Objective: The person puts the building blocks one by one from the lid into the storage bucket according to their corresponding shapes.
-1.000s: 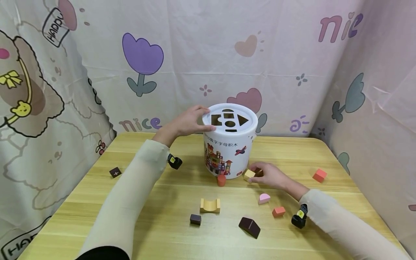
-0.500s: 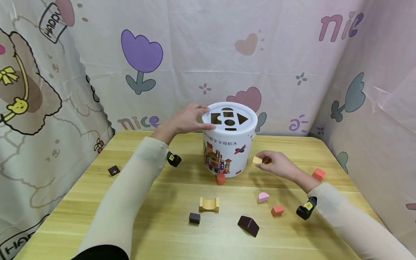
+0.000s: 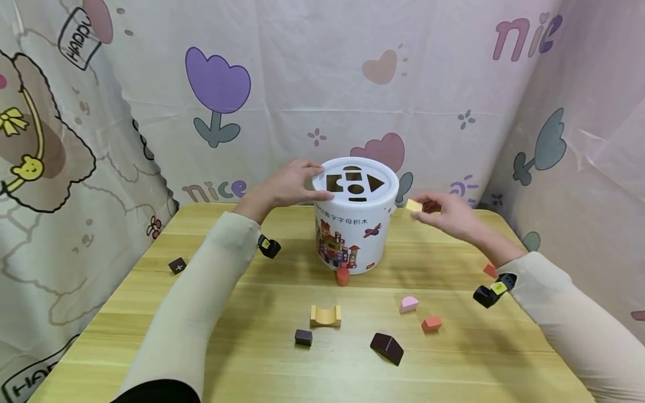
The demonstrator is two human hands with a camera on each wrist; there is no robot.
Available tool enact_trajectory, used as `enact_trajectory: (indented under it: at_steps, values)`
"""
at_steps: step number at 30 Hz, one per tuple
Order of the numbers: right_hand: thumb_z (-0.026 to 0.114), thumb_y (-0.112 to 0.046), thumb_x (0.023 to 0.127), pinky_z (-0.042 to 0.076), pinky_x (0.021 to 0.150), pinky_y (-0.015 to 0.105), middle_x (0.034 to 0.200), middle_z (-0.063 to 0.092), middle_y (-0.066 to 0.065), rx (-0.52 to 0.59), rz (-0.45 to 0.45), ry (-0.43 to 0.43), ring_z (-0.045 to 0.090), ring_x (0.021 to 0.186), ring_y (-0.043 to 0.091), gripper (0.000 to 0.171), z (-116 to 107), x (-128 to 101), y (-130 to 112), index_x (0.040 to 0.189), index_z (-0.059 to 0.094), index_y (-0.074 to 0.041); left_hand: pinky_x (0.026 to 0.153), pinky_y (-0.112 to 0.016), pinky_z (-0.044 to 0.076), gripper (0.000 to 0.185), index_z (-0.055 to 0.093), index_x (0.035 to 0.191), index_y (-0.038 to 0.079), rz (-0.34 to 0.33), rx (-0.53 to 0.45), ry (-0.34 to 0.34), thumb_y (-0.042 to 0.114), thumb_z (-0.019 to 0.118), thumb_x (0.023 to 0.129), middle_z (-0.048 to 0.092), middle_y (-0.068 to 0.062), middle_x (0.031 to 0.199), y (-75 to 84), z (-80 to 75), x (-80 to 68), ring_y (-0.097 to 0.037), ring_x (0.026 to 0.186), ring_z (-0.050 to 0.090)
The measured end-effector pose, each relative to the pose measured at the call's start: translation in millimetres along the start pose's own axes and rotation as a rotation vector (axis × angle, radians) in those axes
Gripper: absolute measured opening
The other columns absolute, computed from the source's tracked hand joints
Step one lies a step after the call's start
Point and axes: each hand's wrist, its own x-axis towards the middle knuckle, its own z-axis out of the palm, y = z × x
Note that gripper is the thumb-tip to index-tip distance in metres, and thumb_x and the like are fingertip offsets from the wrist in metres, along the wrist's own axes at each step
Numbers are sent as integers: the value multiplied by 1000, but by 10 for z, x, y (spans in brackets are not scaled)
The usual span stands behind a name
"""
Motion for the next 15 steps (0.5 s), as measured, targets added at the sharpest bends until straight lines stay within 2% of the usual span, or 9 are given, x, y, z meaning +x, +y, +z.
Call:
enact_trajectory:
  at_steps: [9, 15]
  values:
    - [65, -29, 95, 50, 85, 43, 113, 64, 12, 12, -6, 75, 59, 102, 25, 40, -290, 201, -375, 126, 60, -5, 112, -56, 28, 96, 40, 150, 10, 4, -12, -10, 71, 63, 79, 34, -11, 153, -8, -6, 15, -31, 140, 29]
    - [65, -27, 96, 50, 88, 43, 113, 63, 13, 20, -54, 50, 59, 101, 26, 40, -316, 399, -571, 127, 60, -2, 113, -56, 26, 95, 39, 150, 11, -1, -34, -19, 69, 65, 80, 32, -10, 155, -29, -6, 20, -31, 142, 26]
